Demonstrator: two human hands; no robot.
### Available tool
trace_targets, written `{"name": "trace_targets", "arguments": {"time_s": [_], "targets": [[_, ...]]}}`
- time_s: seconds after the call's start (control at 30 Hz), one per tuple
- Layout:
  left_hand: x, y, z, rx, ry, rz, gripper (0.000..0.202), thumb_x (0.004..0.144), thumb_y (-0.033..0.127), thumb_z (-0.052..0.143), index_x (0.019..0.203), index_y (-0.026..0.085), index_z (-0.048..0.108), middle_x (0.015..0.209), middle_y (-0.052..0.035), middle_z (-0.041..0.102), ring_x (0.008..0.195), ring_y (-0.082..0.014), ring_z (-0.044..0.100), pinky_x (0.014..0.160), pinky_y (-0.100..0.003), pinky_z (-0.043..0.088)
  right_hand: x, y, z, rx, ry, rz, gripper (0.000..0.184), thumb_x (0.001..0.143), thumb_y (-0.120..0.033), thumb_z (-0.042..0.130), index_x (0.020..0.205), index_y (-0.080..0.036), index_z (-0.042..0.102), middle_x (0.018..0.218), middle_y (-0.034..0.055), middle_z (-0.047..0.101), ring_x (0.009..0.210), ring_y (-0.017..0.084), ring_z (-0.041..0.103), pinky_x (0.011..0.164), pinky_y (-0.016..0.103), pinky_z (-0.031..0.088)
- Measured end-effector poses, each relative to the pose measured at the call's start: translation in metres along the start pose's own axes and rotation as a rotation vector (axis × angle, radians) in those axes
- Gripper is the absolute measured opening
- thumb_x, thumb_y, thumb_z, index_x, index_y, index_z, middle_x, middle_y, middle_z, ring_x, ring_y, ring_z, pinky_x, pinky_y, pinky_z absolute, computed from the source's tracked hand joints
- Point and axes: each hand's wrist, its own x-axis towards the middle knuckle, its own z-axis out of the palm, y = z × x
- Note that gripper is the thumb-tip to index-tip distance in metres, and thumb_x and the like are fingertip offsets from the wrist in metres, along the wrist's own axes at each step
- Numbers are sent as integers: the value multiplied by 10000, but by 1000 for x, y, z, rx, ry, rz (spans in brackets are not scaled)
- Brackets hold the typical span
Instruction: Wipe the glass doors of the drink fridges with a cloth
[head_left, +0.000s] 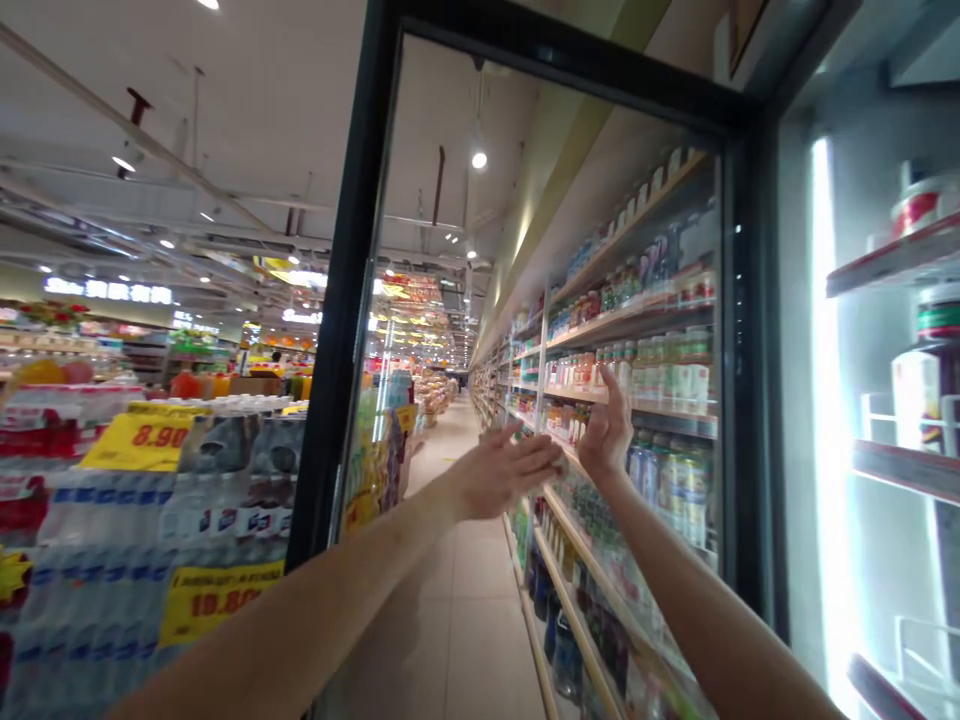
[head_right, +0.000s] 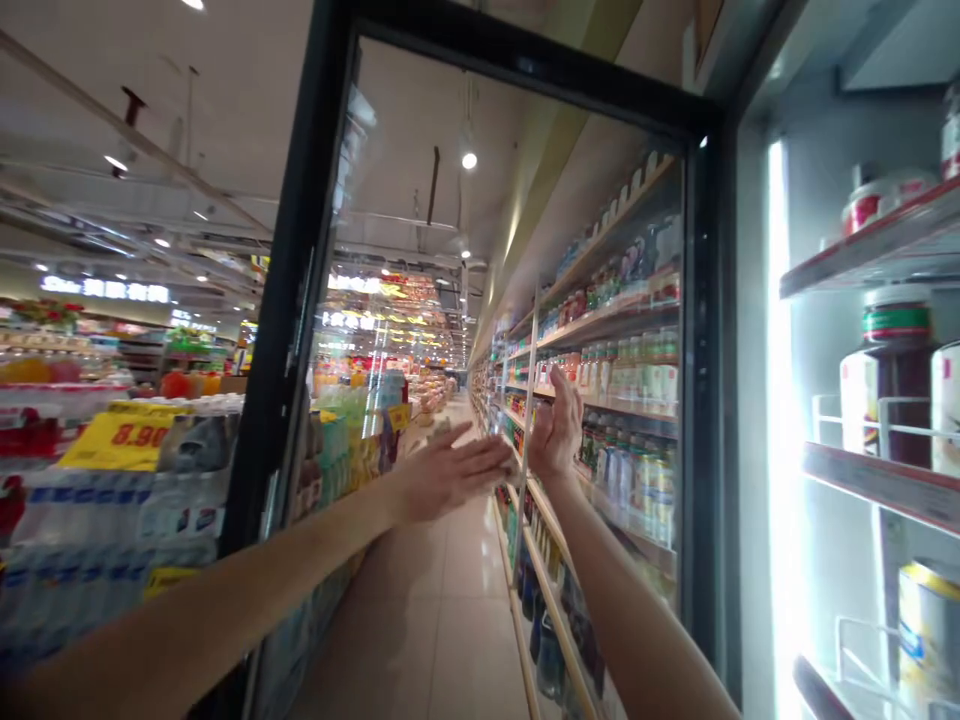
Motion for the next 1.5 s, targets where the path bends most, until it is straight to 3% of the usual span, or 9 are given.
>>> {"name": "trace_targets", "arguments": {"time_s": [0.17,0.33,0.5,0.67,0.83,1.0,1.17,1.37,1.5], "targets": [[7,-15,-4,67,78,-475,450,914,228,369,1363,210,387,1455,-74,378,1372,-205,289,1146,-464,135,1,-2,0,-5,13,12,462,905,-308,268,1304,-178,462,1271,125,571,1219,226,508,1007,486,407],[0,-14,-1,-13,27,-32,395,906,270,399,1295,288,465,1415,18,443,1326,-123,363,1154,-362,164,0,0,-1,5,3,-18,463,906,-290,274,1322,-178,443,1288,119,561,1224,232,506,1017,482,400],[-3,-37,-11,82,143,-468,432,927,247,332,1344,166,406,1447,-96,387,1372,-209,290,1148,-496,126,0,0,-1,1,0,4,461,908,-297,267,1314,-178,450,1286,121,560,1230,231,499,1014,482,402],[-10,-29,-12,-23,-4,19,391,925,265,362,1305,265,456,1419,-10,437,1335,-137,352,1164,-400,129,0,0,-1,-3,6,-17,462,914,-301,265,1316,-172,453,1272,126,572,1228,226,504,1018,481,401],[-14,-38,-18,94,115,-471,410,932,246,336,1331,205,422,1436,-62,410,1355,-190,322,1154,-470,117,1,-1,0,-6,21,8,462,915,-321,264,1299,-181,479,1251,118,588,1206,226,524,1006,483,415],[-15,-28,-12,1,21,0,367,924,296,377,1276,292,482,1396,16,468,1322,-106,367,1159,-347,136,1,0,0,-11,18,-17,451,913,-306,279,1300,-184,475,1256,117,588,1199,223,532,1002,480,422],[-11,-49,-16,107,127,-457,434,921,249,346,1346,190,407,1444,-89,391,1366,-199,302,1154,-476,103,-1,2,0,2,32,-17,450,911,-278,285,1312,-178,460,1266,119,580,1209,235,521,1001,487,420],[3,-36,-11,4,-12,-6,407,924,247,346,1321,268,434,1428,9,423,1350,-127,325,1167,-389,114,-1,2,0,3,40,-6,453,909,-277,284,1314,-173,458,1276,119,569,1208,239,518,998,480,420],[15,-27,-11,62,58,-433,430,935,238,292,1348,191,404,1449,-69,388,1370,-193,293,1155,-474,126,0,3,0,-3,56,-5,452,911,-278,280,1303,-165,474,1258,123,581,1211,240,512,997,480,416]]}}
